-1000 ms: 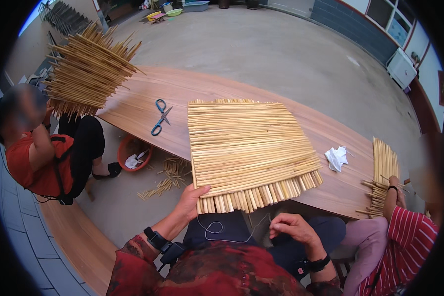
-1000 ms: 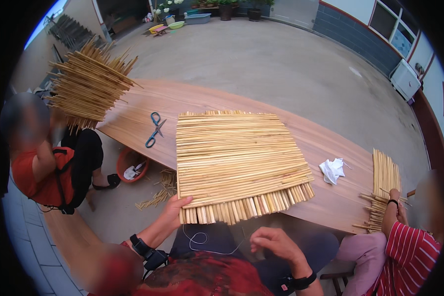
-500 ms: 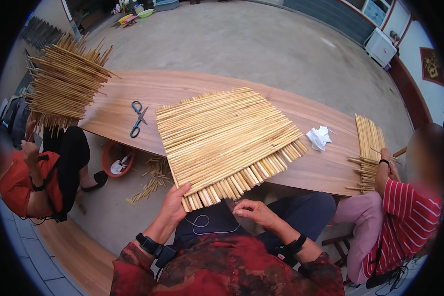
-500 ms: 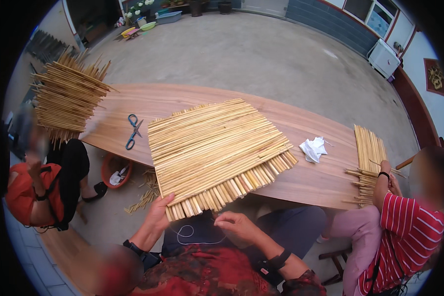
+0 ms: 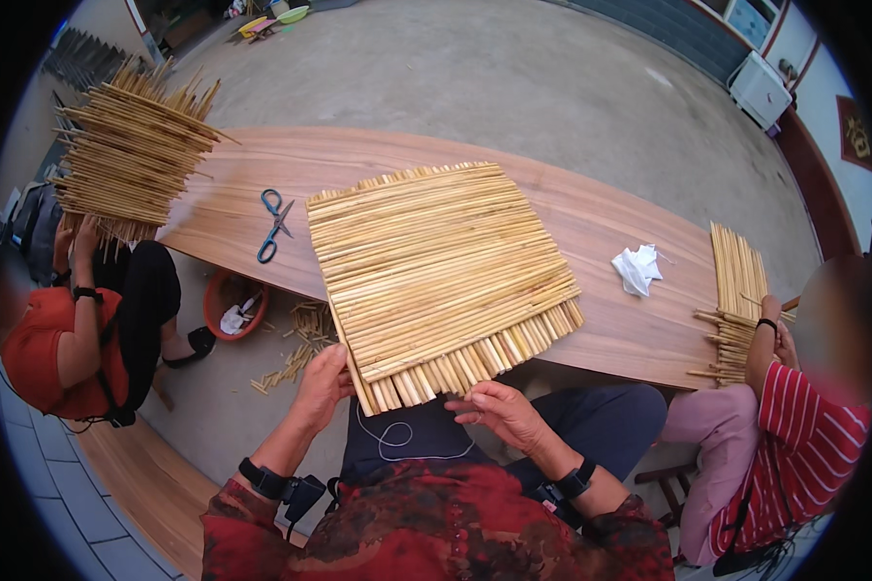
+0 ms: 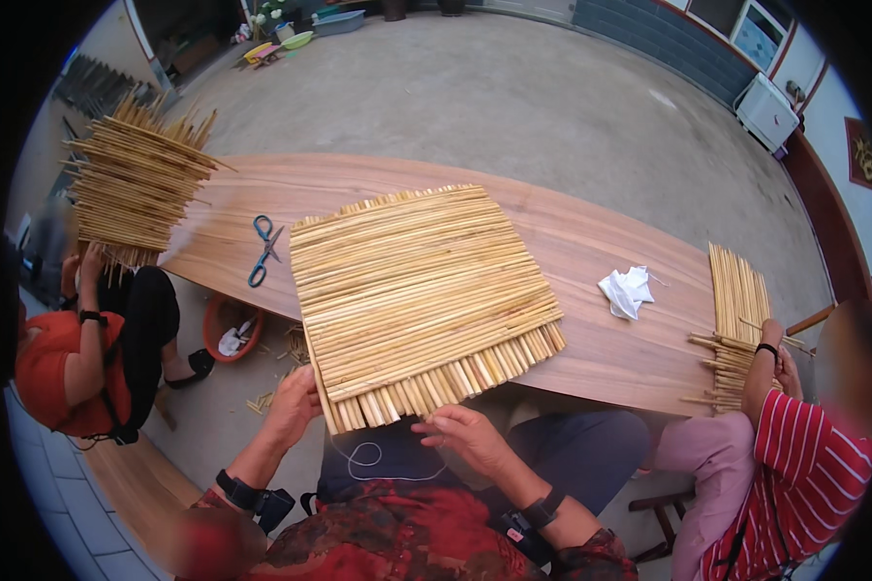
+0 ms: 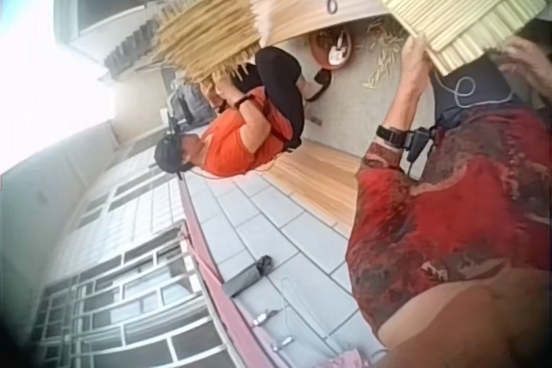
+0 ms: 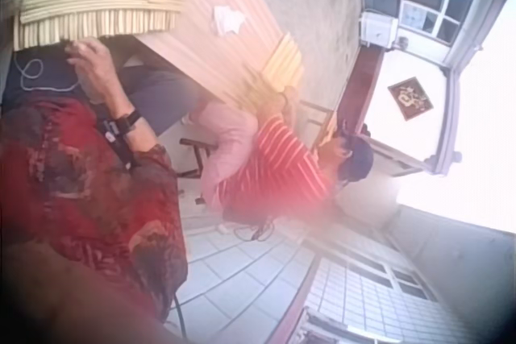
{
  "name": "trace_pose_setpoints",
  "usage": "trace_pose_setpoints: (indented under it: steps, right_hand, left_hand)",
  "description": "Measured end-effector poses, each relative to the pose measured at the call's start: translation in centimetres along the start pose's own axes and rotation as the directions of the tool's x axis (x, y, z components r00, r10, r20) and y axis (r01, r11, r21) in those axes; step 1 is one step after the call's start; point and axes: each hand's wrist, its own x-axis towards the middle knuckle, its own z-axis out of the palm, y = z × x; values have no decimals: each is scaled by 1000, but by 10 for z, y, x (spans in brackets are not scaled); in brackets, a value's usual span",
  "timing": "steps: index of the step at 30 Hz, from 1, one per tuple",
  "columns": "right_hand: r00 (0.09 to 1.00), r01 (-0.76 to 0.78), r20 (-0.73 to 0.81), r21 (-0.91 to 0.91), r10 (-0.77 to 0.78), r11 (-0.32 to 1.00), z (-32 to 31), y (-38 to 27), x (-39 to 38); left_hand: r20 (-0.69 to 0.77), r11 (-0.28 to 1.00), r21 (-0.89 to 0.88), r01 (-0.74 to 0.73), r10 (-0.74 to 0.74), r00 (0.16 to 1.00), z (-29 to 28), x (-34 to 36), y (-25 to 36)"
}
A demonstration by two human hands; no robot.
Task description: The person weaves a bamboo mat by hand, threading a string through parallel bamboo strips to secure them. They repeatedly adjust the alignment of the strips and pull the string tight to bind the mat together.
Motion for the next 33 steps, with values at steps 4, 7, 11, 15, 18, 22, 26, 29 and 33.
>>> trace_pose_setpoints:
  steps: [4,7,11,15,18,22,26,29,33]
  right_hand:
    - [1000,26,-6,28,-26,999,-1,2,1]
    - [999,47,-4,41,-47,998,0,4,-1]
    - [1000,28,-8,-40,-28,999,3,-2,0]
    - [999,-10,-35,-156,4,988,7,-13,-3]
    - [1000,18,4,-191,-17,981,7,-14,0]
    - [997,75,36,-258,-68,963,1,-9,-2]
    - [997,68,57,-340,-52,938,-14,-11,-12]
    - [996,78,74,-371,-54,925,-21,-10,-21]
    - [992,121,86,-416,-94,901,-24,1,-23]
  left_hand:
    - [162,87,945,-315,713,683,-25,-7,2]
    - [619,-470,784,-405,553,557,-3,-18,29]
    - [833,-657,516,-550,235,502,16,6,35]
    - [884,-574,405,-711,48,464,32,26,47]
    - [895,-469,436,-768,135,425,23,31,39]
    - [892,-450,452,-770,227,391,26,29,32]
    - [879,-434,470,-769,305,365,23,27,23]
    - [871,-423,479,-769,337,357,29,21,24]
    - [861,-424,457,-782,432,269,33,11,21]
